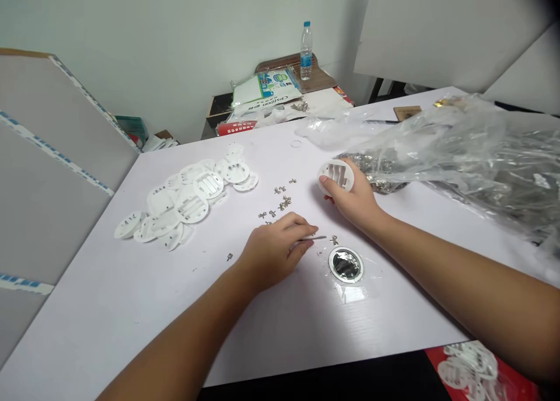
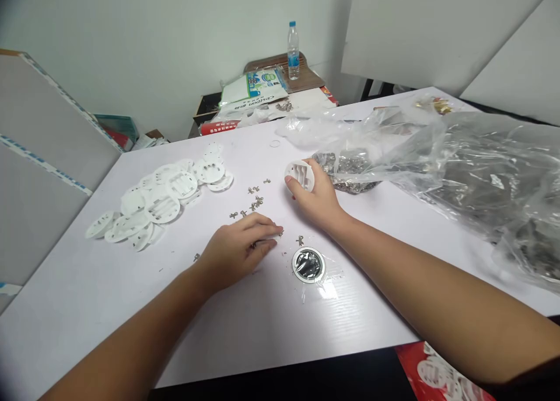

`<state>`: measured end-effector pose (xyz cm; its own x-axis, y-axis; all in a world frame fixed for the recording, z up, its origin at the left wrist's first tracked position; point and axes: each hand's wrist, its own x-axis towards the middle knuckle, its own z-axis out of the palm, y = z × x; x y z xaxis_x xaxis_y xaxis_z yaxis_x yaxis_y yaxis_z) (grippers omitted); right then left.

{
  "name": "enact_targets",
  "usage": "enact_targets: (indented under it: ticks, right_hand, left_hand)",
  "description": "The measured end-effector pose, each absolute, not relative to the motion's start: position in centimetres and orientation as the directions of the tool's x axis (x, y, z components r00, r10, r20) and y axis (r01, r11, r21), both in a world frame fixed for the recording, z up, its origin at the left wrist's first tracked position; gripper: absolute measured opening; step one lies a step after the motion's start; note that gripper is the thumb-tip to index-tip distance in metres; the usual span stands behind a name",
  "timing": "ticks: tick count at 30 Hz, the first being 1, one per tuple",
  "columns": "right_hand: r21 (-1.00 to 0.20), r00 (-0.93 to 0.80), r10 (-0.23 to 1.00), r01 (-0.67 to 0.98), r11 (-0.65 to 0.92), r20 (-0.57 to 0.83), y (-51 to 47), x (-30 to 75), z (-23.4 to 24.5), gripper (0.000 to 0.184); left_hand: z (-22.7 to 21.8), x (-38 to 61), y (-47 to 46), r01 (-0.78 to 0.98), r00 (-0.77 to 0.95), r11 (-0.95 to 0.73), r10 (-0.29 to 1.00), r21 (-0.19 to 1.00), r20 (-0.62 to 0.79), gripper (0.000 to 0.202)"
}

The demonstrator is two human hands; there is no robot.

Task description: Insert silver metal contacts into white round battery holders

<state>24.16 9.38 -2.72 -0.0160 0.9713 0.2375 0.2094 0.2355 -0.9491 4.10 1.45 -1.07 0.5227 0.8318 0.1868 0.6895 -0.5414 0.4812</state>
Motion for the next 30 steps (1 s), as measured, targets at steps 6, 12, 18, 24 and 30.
enact_targets:
  ticks: [6, 12, 18, 24, 30]
  right_hand:
    - [-0.928, -0.04, 0.966, 0.271, 0.255, 0.253, 9.5, 24.2, -3.1, 0.022]
    - [-0.913, -0.078, 0.963, 0.306, 0.27, 0.259, 9.7, 24.3, -3.5, 0.019]
    - [-0.911, -0.106, 0.962, 0.309, 0.272, 0.251, 9.8, 24.2, -3.8, 0.019]
    - [-0.961, -0.132, 0.975, 0.193, 0.2, 0.177, 9.4, 24.1, -2.9, 0.025]
    - [-0.996, -0.467, 0.884, -0.084, -0.03, 0.013, 7.6, 23.2, -1.6, 0.042]
  left_hand:
    - [-1.3, 3.7, 1.9, 0.843, 0.397, -0.439, 0.897, 0.309, 0.192, 0.032]
    - [-1.0, 2.4, 4.4, 0.92, 0.135, -0.203, 0.967, 0.335, 0.216, 0.033]
    - [-1.8, 3.2, 5.8, 0.917, 0.089, -0.147, 0.982, 0.371, 0.167, 0.023]
    - [-1.3, 2.9, 5.4, 0.865, 0.067, -0.178, 0.967, 0.468, 0.244, 0.018]
    - [-1.4, 2.9, 4.3, 0.397, -0.127, -0.166, 0.964, 0.903, 0.233, 0.016]
